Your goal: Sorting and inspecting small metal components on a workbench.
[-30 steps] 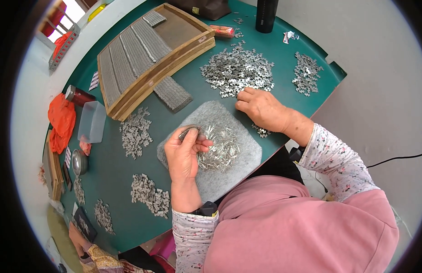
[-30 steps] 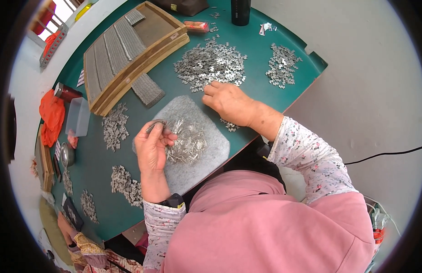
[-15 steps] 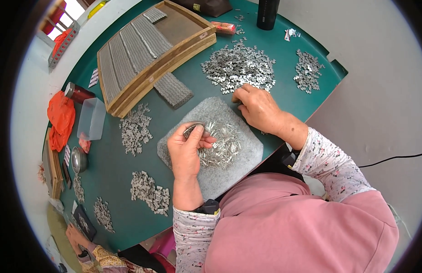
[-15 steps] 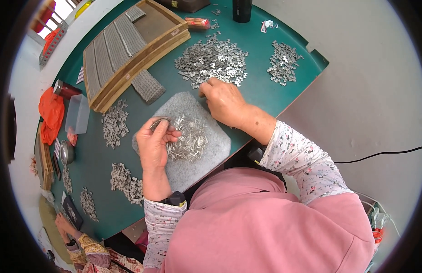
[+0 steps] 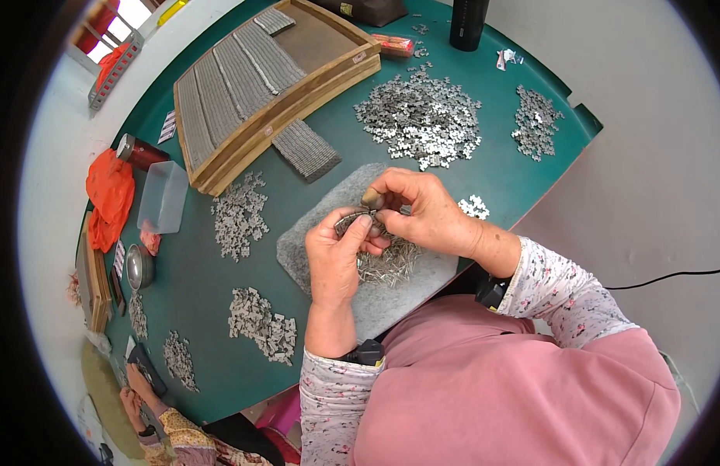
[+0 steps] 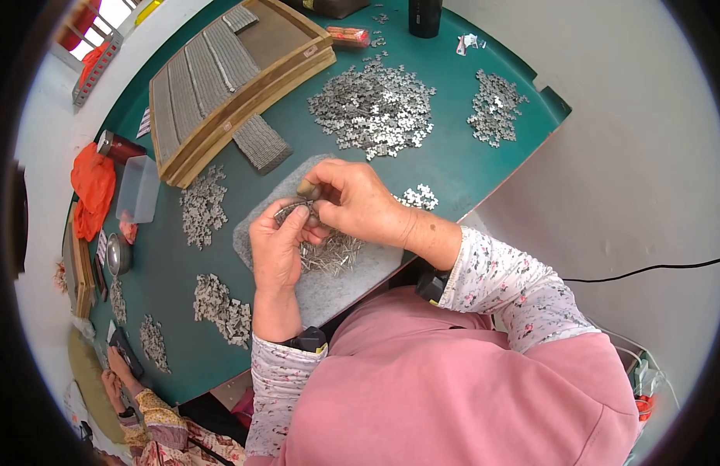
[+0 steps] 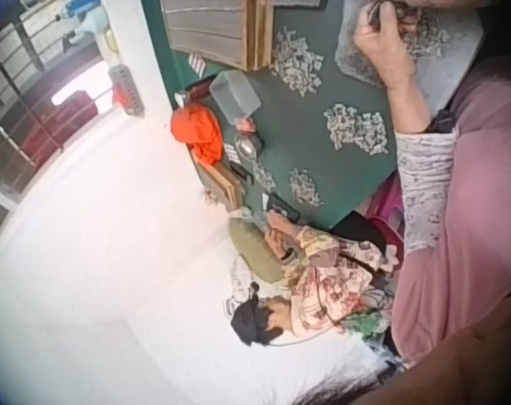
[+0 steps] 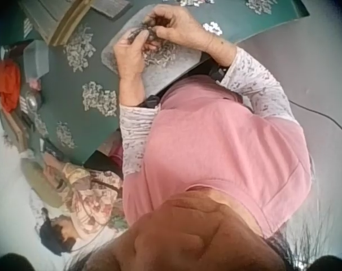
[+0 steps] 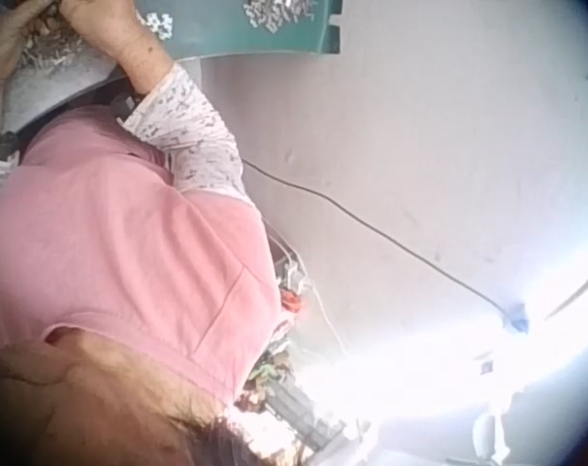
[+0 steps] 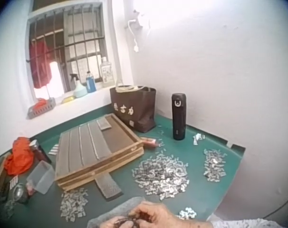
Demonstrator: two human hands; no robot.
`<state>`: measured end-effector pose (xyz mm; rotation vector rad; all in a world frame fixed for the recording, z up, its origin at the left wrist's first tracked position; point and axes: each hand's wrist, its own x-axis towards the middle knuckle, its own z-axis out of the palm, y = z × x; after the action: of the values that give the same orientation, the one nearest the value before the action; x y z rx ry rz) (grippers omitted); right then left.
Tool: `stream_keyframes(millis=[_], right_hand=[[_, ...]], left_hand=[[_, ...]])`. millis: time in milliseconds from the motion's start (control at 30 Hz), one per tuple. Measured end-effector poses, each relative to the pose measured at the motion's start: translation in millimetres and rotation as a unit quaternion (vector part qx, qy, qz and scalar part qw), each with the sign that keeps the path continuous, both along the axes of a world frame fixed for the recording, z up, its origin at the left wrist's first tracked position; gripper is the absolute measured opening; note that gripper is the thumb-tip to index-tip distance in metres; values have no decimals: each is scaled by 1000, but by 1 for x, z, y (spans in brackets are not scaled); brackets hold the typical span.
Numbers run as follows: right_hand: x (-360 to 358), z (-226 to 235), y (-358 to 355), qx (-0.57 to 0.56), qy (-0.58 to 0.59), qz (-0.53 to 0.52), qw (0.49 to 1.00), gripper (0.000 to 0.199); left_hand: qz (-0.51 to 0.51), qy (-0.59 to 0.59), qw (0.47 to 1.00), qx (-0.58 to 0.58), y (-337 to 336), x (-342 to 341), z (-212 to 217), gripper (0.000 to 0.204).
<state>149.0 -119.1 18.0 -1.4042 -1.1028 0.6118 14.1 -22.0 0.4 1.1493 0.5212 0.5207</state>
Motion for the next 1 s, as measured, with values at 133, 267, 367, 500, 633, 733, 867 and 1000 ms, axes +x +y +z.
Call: stream_keyframes(millis=[133, 267, 367, 500, 633, 733, 867, 1000], right_hand=[[-3, -5, 1, 23, 35, -9, 999, 21], [-5, -3, 1, 26, -71, -35, 997, 21], [-3, -2, 0, 31, -69, -34, 997, 21], [13, 1, 1, 35, -151, -48, 987, 22], [40, -11, 9, 51, -441, -26, 896, 25], [48, -7, 6, -5, -449, 59, 892, 21], [49, -4, 2, -9, -400, 78, 913, 14], [38, -12, 1, -42, -403, -30, 914, 12]], left_hand=[[0, 4, 1000, 7, 0, 0, -1, 14], [6, 13, 1000, 27, -1, 0, 0, 12], [11, 8, 1000, 19, -2, 0, 4, 11], [55, 18, 998, 3, 1, -1, 4, 11], [58, 2, 998, -8, 3, -2, 4, 11], [68, 9, 998, -10, 5, -3, 3, 11], [68, 5, 998, -14, 5, -4, 6, 11], [59, 8, 998, -10, 4, -2, 5, 10]])
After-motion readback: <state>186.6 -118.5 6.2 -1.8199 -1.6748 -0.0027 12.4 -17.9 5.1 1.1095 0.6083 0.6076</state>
